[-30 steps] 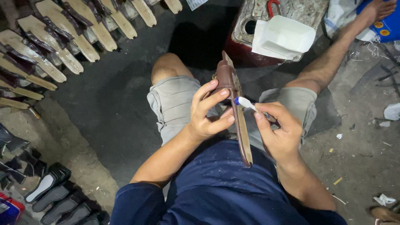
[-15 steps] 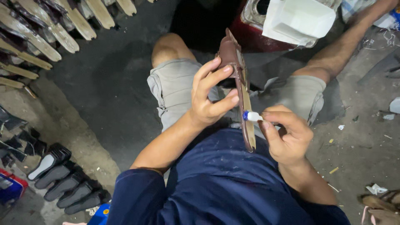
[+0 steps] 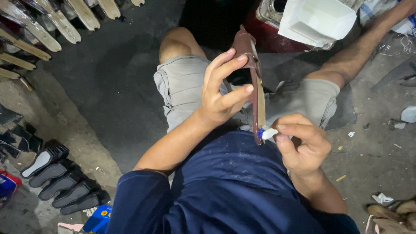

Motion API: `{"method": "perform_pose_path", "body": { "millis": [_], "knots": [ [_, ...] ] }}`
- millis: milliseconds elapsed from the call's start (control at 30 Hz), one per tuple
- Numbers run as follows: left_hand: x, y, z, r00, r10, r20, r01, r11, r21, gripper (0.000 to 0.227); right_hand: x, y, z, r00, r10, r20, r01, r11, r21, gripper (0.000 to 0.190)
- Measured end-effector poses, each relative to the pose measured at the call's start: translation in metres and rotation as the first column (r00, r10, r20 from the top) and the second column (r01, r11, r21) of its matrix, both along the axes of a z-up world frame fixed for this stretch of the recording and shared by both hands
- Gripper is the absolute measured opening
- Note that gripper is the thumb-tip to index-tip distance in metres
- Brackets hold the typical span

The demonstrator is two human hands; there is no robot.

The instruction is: The person sits on the floor and uses a toothbrush to scrub the brown upper part of a slipper. They repeatedly pick up a slipper from a nearby pile, clean it, and place it back down.

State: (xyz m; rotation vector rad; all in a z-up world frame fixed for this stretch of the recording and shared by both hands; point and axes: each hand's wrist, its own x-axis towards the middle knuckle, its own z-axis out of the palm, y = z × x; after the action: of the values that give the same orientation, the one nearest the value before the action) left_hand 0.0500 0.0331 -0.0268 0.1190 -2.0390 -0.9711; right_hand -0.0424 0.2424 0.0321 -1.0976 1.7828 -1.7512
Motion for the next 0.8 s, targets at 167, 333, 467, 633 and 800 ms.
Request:
{"method": "perform_pose_path", "body": {
  "millis": [167, 333, 467, 633, 800],
  "knots": [
    [-0.001, 0.003, 0.002, 1.0, 0.01, 0.022, -0.011, 1.0, 0.021, 0.068, 0.0, 0.002, -0.003, 1.0, 0.003, 0.017, -0.002, 1.0, -0.025, 0.02],
    [-0.002, 0.009, 0.002, 0.998, -0.019, 0.068, 0.011, 0.993, 0.116, 0.069, 0.001, 0.005, -0.009, 1.0, -0.026, 0.008, 0.026, 0.999, -0.031, 0.02],
    [-0.002, 0.012, 0.008, 0.978, -0.173, 0.117, 0.146, 0.967, 0.211, 0.072, -0.004, -0.001, -0.016, 0.99, -0.103, -0.1, 0.099, 0.994, -0.046, 0.019],
    [0.002, 0.022, 0.018, 0.9, -0.434, 0.039, 0.383, 0.83, 0.405, 0.071, -0.013, -0.006, -0.016, 0.973, -0.231, -0.012, 0.23, 0.972, -0.049, 0.016],
    [0.009, 0.029, 0.026, 0.861, -0.474, 0.185, 0.344, 0.809, 0.476, 0.073, -0.021, -0.011, -0.01, 0.984, -0.172, -0.052, 0.168, 0.983, -0.078, 0.016]
  ]
}}
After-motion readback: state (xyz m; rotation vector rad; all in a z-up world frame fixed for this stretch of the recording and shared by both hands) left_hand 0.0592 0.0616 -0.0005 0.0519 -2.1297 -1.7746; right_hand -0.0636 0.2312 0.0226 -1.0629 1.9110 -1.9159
